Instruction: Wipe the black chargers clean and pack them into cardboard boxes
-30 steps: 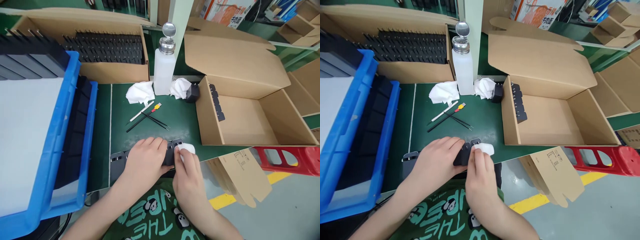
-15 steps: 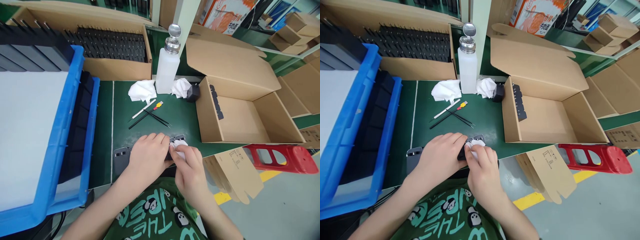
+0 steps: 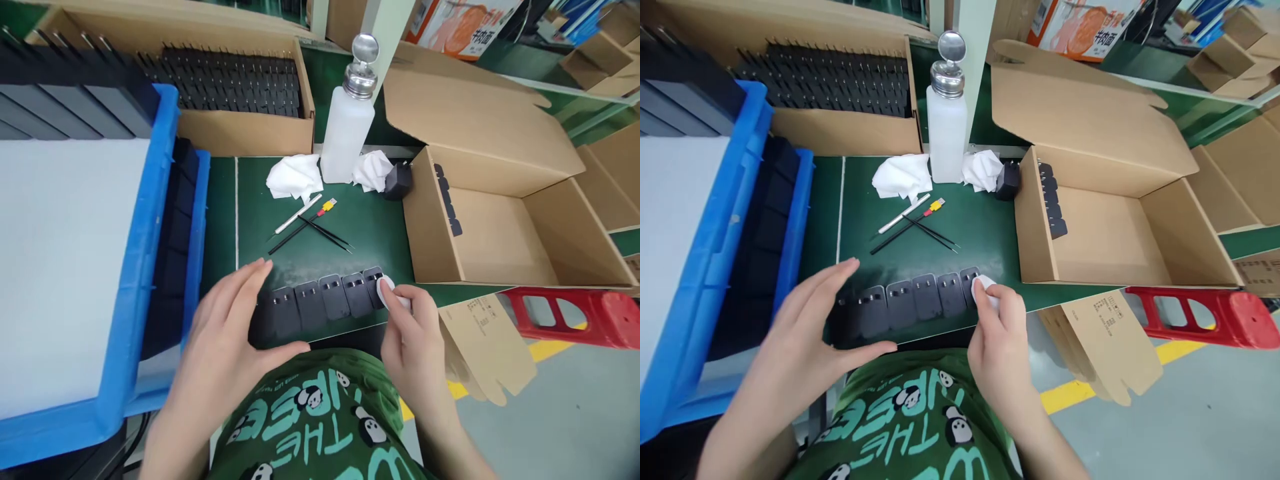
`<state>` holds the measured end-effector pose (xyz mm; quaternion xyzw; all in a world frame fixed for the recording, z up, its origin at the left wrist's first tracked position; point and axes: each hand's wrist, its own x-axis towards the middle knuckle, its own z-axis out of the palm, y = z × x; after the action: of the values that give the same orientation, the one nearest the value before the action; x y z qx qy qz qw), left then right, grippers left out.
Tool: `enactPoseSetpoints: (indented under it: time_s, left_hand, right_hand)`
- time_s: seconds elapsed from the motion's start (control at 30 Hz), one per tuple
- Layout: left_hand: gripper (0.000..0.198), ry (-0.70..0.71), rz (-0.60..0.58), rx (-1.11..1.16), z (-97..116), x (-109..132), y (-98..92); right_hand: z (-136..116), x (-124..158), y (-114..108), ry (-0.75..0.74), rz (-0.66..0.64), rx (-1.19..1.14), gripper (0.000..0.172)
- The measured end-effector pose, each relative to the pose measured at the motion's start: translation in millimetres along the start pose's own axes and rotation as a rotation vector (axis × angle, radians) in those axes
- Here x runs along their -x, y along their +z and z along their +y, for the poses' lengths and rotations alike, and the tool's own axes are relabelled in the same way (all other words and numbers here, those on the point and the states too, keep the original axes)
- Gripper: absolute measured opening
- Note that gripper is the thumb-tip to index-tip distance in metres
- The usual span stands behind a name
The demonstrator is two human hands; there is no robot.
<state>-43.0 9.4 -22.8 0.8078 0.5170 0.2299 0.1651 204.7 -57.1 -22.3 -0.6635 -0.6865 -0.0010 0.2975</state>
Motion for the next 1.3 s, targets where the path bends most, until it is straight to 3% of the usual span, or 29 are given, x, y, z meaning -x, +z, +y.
enactPoseSetpoints:
  time_s: [0.1,0.27,0.5,0.6,0.67,0.73,0.83,0.97,1.1,1.17,1.3]
  left_hand:
    - [0.071,-0.140,-0.079,0.123,-8.2,10.9,10.4]
    - [0.052,-0.111,-0.066,0.231,-4.6,11.0,18.0]
    - [0.052,-0.121,-0.003,0.324,-3.4,12.6,21.2]
    - [0.046,-0.129,-0.002,0.371,-2.9,14.2,24.4]
    - [0.054,-0.124,-0.006,0.422,-1.6,16.7,25.9]
    - [0.071,-0.150,0.009,0.491,0.4,21.2,26.6]
    - [0.096,-0.220,0.023,0.592,1.9,29.5,26.8]
    - [0.093,-0.257,-0.052,0.685,-2.7,36.0,27.5]
    - [0.094,-0.271,-0.092,0.725,-8.9,36.0,27.3]
    - [0.091,-0.283,-0.089,0.737,-11.0,35.9,26.6]
    - [0.095,-0.265,-0.112,0.761,-13.9,36.1,25.6]
  right_hand:
    - [-18.0,0.9,13.4,-0.090,-0.055,0.244,0.052]
    - [-52.9,-0.1,25.6,-0.189,-0.111,0.359,0.049]
    - [-85.4,-2.7,44.7,-0.302,-0.116,0.204,0.044]
    - [-88.0,-4.4,39.2,-0.371,-0.244,-0.032,0.050]
    - [-86.1,-5.3,33.0,-0.372,-0.348,-0.281,0.058]
    - [-82.5,-5.9,29.2,-0.288,-0.323,-0.373,0.063]
    - [-79.3,-6.3,31.9,-0.215,-0.167,-0.153,0.062]
    - [-89.0,-4.8,46.6,-0.281,-0.128,0.127,0.050]
    - [-104.3,-3.2,54.7,-0.346,-0.128,0.152,0.043]
    - [-106.8,-5.0,48.8,-0.355,-0.148,0.074,0.045]
    - [-95.6,-12.2,21.5,-0.306,-0.450,-0.471,0.056]
